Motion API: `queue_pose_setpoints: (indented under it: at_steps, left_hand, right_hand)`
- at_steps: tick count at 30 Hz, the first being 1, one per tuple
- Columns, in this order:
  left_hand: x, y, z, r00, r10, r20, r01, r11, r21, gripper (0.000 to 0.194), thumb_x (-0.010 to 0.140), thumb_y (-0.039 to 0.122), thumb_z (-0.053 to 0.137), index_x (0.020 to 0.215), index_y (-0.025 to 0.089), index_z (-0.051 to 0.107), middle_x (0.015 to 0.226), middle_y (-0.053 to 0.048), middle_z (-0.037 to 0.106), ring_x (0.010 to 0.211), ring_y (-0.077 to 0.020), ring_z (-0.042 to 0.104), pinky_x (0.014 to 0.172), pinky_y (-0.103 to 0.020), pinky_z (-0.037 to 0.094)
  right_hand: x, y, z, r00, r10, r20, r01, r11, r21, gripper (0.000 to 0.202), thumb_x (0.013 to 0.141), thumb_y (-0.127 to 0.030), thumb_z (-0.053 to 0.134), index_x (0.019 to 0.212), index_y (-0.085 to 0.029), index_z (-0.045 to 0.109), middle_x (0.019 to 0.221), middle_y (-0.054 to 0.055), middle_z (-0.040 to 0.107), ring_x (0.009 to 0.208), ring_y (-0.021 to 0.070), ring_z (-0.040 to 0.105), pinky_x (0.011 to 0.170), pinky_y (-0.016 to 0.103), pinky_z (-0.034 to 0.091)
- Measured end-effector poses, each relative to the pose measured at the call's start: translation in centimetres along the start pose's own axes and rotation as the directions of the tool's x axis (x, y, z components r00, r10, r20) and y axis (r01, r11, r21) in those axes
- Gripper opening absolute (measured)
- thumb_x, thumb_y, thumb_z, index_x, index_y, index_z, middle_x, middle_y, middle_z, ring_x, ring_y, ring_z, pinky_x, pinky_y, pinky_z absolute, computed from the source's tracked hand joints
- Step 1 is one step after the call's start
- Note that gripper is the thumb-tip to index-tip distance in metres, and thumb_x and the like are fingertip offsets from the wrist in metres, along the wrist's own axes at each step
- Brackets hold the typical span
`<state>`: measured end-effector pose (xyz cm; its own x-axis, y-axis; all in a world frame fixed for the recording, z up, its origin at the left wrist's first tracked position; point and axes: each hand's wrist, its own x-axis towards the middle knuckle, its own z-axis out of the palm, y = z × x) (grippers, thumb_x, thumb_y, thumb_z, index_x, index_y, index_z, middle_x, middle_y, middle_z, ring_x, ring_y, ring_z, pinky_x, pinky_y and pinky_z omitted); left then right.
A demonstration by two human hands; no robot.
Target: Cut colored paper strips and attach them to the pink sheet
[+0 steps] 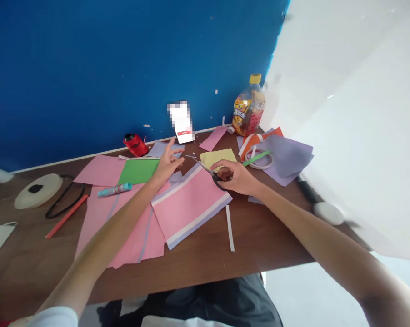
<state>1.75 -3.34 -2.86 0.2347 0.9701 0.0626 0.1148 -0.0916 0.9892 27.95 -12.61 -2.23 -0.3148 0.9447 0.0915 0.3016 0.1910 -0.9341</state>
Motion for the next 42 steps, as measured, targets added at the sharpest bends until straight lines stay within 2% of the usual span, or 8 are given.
queue_pose_setpoints:
  at_steps: [5, 9, 12, 20, 24, 30, 38, 42]
  left_hand:
    - [-0.5, 0.7, 0.2, 0.956, 0.024, 0.293, -0.066, 0.988, 0.136, 0.036, 0.087, 0.048, 0.054, 0.102, 0.018, 0.067, 0.094, -0.006, 0.067, 0.07, -0.0115, 0.054, 0.061, -0.023, 0.04]
    - [-1.0, 1.1, 0.2, 0.908, 0.029, 0.418, -0.121, 0.973, 0.195, 0.033, 0.081, 0.047, 0.063, 0.072, 0.015, 0.061, 0.069, 0.001, 0.054, 0.063, -0.0102, 0.046, 0.06, -0.023, 0.034]
    - [-0.7, 0.8, -0.1, 0.931, 0.043, 0.363, -0.11, 0.98, 0.167, 0.034, 0.08, 0.047, 0.063, 0.069, 0.016, 0.058, 0.064, 0.003, 0.048, 0.059, -0.009, 0.042, 0.057, -0.023, 0.031]
    - [0.8, -0.4, -1.2, 0.998, 0.007, 0.059, -0.003, 0.997, -0.071, 0.037, 0.076, 0.052, 0.068, 0.077, 0.017, 0.057, 0.068, 0.002, 0.053, 0.061, -0.0094, 0.045, 0.056, -0.021, 0.036]
    - [0.9, -0.6, -1.1, 0.998, -0.025, 0.059, 0.034, 0.987, -0.158, 0.036, 0.076, 0.051, 0.068, 0.082, 0.017, 0.059, 0.072, 0.001, 0.058, 0.063, -0.0104, 0.051, 0.06, -0.023, 0.04]
    - [0.8, -0.9, -0.7, 0.999, -0.006, 0.037, 0.013, 0.982, -0.191, 0.037, 0.077, 0.052, 0.068, 0.085, 0.017, 0.06, 0.076, -0.001, 0.061, 0.066, -0.0114, 0.053, 0.063, -0.024, 0.043]
    - [0.3, -1.0, -0.3, 0.992, -0.052, 0.118, 0.076, 0.976, -0.206, 0.036, 0.076, 0.05, 0.07, 0.084, 0.016, 0.061, 0.072, 0.001, 0.059, 0.062, -0.0096, 0.053, 0.06, -0.022, 0.042]
    - [0.4, -1.2, -0.3, 0.987, -0.047, 0.153, 0.075, 0.981, -0.181, 0.035, 0.078, 0.049, 0.068, 0.09, 0.016, 0.063, 0.074, 0.001, 0.06, 0.062, -0.0097, 0.053, 0.061, -0.022, 0.043]
  right_hand:
    - [0.1, 0.3, -0.5, 0.994, -0.036, -0.107, 0.036, 0.999, -0.001, 0.039, 0.068, -0.026, 0.073, 0.105, -0.021, 0.062, 0.071, 0.0, 0.064, 0.063, 0.0132, 0.058, 0.06, 0.025, 0.047]
    - [0.3, 0.5, -0.8, 0.983, 0.005, -0.182, 0.012, 0.995, 0.094, 0.039, 0.067, -0.026, 0.075, 0.103, -0.021, 0.061, 0.074, 0.001, 0.066, 0.063, 0.0143, 0.059, 0.057, 0.026, 0.048]
    - [0.6, 0.6, -0.7, 0.972, 0.067, -0.226, -0.027, 0.984, 0.175, 0.038, 0.067, -0.029, 0.076, 0.1, -0.021, 0.061, 0.074, 0.001, 0.065, 0.061, 0.0142, 0.059, 0.053, 0.026, 0.047]
    - [0.8, 0.7, -0.7, 0.904, 0.075, -0.42, -0.012, 0.988, 0.152, 0.044, 0.064, -0.029, 0.079, 0.103, -0.024, 0.059, 0.078, 0.0, 0.066, 0.075, 0.0178, 0.065, 0.071, 0.032, 0.054]
    - [0.9, 1.3, -0.7, 0.886, 0.091, -0.455, -0.05, 0.994, 0.102, 0.04, 0.064, -0.031, 0.077, 0.099, -0.023, 0.059, 0.073, 0.0, 0.063, 0.065, 0.017, 0.062, 0.063, 0.032, 0.052]
    - [1.1, 2.2, -1.4, 0.779, 0.026, -0.627, -0.027, 1.0, 0.008, 0.04, 0.068, -0.036, 0.075, 0.103, -0.025, 0.06, 0.079, 0.004, 0.066, 0.065, 0.0201, 0.062, 0.057, 0.034, 0.052]
    - [1.1, 1.6, -0.7, 0.877, 0.146, -0.457, -0.047, 0.974, 0.22, 0.062, 0.066, -0.04, 0.079, 0.121, -0.026, 0.052, 0.081, 0.002, 0.07, 0.077, 0.0211, 0.068, 0.067, 0.033, 0.054]
    - [1.1, 1.4, -0.3, 0.873, 0.119, -0.473, -0.004, 0.972, 0.237, 0.065, 0.067, -0.04, 0.078, 0.124, -0.027, 0.05, 0.085, 0.001, 0.07, 0.078, 0.0186, 0.067, 0.06, 0.027, 0.049]
